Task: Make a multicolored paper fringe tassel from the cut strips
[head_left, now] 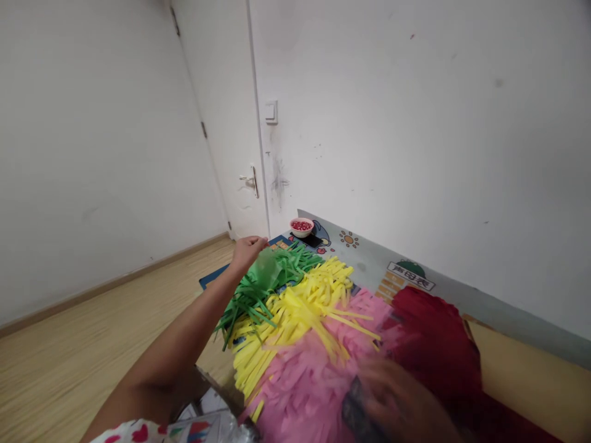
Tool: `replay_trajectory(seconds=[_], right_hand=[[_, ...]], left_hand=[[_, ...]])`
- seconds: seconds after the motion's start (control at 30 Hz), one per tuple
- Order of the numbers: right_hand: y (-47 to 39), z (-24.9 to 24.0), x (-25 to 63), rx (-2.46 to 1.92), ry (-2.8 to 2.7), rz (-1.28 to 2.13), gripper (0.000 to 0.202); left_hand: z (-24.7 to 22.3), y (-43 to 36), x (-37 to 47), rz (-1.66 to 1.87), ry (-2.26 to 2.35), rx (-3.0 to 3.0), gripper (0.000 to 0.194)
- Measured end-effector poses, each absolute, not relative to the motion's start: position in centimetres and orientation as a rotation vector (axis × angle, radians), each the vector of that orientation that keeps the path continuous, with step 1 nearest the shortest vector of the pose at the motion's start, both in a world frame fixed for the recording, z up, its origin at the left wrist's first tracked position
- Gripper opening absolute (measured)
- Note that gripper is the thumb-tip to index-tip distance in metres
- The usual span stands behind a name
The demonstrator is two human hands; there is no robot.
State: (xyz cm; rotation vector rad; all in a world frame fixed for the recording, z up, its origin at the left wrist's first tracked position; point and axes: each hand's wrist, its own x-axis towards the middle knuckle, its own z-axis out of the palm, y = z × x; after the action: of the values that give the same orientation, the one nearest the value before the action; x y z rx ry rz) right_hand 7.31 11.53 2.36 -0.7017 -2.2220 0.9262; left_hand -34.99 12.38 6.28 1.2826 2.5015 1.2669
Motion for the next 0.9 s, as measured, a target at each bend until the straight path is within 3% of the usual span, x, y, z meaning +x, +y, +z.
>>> replay_trajectory(seconds=[0.13, 0.23, 0.37, 0.5, 0.63, 0.77, 0.9], right_hand=[[12.8, 3.1, -4.6, -0.641, -1.948, 1.774, 0.038], [14.2, 3.0, -12.6, -0.728, -1.804, 1.922, 0.042], [15.6, 2.2, -17.7, -0.746, -1.667, 2.116, 0.029], [16.1, 2.4, -18.8, -0.651, -1.535, 2.186, 0.022], [16.1, 3.6, -18.6, -0.598, -1.466, 2.168, 0.028], [15.3, 4.4, -17.8, -0.548, -1.471, 2.161, 0.038], [15.2, 5.0, -16.4, -0.529, -1.465, 2.119, 0.046]], left_hand=[[6.7, 11.4, -34.0, 1.384, 2.445, 1.271, 0.027], [7.1, 10.6, -33.4, 1.419, 2.410, 1.316, 0.027], [7.7, 9.6, -33.2, 1.433, 2.396, 1.429, 0.029], [6.9, 8.3, -32.4, 1.504, 2.525, 1.479, 0.034], [3.1, 7.5, -29.4, 1.543, 2.752, 1.491, 0.043], [0.2, 8.2, -26.7, 1.394, 2.882, 1.504, 0.064], [1.0, 8.8, -27.1, 1.214, 2.990, 1.467, 0.060]])
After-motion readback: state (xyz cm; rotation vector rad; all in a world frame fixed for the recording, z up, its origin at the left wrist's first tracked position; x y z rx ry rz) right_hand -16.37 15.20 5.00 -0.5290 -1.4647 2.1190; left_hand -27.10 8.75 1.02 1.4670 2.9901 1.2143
